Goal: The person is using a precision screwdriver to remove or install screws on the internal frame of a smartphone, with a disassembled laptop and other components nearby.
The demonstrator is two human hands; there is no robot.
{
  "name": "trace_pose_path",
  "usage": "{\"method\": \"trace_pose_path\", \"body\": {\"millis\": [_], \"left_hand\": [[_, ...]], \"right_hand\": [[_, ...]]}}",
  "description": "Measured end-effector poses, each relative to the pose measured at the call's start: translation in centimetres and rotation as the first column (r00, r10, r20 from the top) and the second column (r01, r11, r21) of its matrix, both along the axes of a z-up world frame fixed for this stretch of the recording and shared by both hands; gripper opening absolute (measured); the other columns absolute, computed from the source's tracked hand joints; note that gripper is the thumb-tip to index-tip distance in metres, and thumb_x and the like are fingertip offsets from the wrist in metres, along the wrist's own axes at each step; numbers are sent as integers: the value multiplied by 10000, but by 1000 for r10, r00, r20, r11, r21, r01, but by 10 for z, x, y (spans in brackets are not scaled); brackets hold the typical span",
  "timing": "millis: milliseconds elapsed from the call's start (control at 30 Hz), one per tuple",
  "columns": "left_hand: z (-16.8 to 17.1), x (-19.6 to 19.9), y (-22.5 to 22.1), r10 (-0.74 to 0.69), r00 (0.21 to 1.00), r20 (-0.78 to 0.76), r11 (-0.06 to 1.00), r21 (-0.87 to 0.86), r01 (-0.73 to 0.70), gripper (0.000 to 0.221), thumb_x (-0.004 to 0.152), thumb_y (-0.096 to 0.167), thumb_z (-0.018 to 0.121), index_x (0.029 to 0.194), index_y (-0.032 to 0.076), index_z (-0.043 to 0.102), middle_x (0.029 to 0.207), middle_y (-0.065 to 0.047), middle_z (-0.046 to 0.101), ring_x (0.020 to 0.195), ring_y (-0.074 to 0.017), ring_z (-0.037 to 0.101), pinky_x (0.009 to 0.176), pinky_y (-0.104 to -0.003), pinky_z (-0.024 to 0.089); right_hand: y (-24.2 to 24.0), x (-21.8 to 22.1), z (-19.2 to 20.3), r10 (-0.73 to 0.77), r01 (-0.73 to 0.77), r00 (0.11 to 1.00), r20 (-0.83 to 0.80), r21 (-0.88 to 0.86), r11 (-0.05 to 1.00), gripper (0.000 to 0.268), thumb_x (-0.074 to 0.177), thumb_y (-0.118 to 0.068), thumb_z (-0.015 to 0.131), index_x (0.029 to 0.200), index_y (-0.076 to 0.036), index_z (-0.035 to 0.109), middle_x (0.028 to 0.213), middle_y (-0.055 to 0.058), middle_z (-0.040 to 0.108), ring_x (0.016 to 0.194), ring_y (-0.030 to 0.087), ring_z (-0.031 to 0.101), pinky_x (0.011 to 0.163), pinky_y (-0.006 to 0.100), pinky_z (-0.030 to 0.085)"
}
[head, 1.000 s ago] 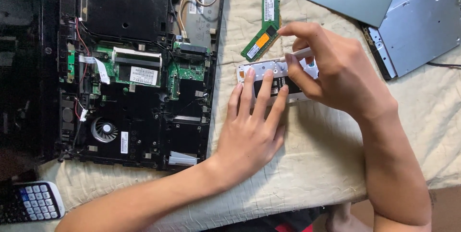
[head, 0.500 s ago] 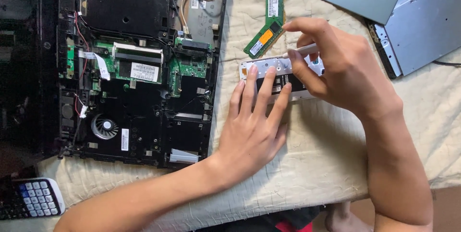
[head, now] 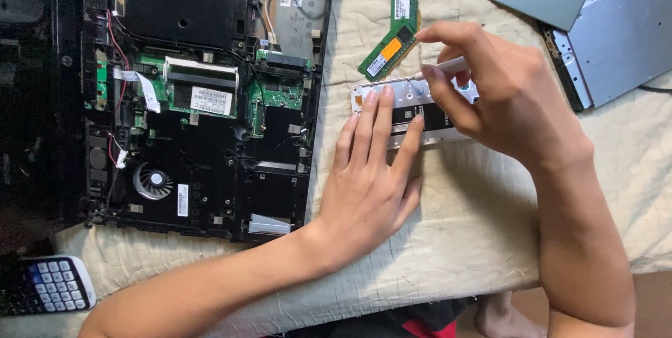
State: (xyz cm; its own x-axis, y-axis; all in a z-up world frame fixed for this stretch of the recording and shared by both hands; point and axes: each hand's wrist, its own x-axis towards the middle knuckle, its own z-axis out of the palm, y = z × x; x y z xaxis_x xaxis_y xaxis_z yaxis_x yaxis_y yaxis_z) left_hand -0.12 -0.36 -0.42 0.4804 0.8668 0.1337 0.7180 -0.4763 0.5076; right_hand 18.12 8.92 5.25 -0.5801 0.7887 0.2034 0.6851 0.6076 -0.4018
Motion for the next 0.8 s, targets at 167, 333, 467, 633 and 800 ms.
{"method": "trace_pose_path", "body": {"millis": [167,333,467,633,800], "left_hand": [[1,0,1,-3,1000,7,1000,1,3,767,900,304,671,1529,-50,414,1593,-418,190,1522,-527,192,1221,-584,198],[1,-1,1,-5,1000,3,1000,4,5,779,888,310,682,1528,-50,424,1593,-415,193,1520,-526,199,1220,-581,203],[1,-1,0,-1,1000,1,1000,2,1,777,902,317,673,1535,-49,413,1596,-412,193,1522,-526,202,1224,-579,201],[3,-1,1,16,1000,10,1000,3,-16,787,891,323,678,1539,-33,410,1596,-409,210,1523,-522,223,1225,-572,214],[1,-1,1,2,1000,8,1000,9,-2,796,889,328,686,1542,-30,406,1594,-417,209,1521,-531,223,1223,-578,213]], "right_hand": [[0,0,0,-5,5,1000,1,-9,1000,399,984,120,791,1339,95,610,953,150,723,826,220,740,640,343,534],[-1,0,0,-7,7,1000,-3,-10,1000,391,993,121,791,1339,92,611,972,153,722,837,224,739,649,347,524],[1,2,-2,11,-12,1000,23,29,1000,364,994,108,808,1315,87,636,935,129,734,797,206,729,620,328,511],[1,1,-2,2,-4,999,36,52,999,278,1008,66,839,1241,65,688,854,93,734,734,179,707,585,306,481],[1,1,-3,-2,2,1000,19,23,1000,268,1016,38,864,1231,60,705,745,50,653,621,152,607,555,310,422]]}}
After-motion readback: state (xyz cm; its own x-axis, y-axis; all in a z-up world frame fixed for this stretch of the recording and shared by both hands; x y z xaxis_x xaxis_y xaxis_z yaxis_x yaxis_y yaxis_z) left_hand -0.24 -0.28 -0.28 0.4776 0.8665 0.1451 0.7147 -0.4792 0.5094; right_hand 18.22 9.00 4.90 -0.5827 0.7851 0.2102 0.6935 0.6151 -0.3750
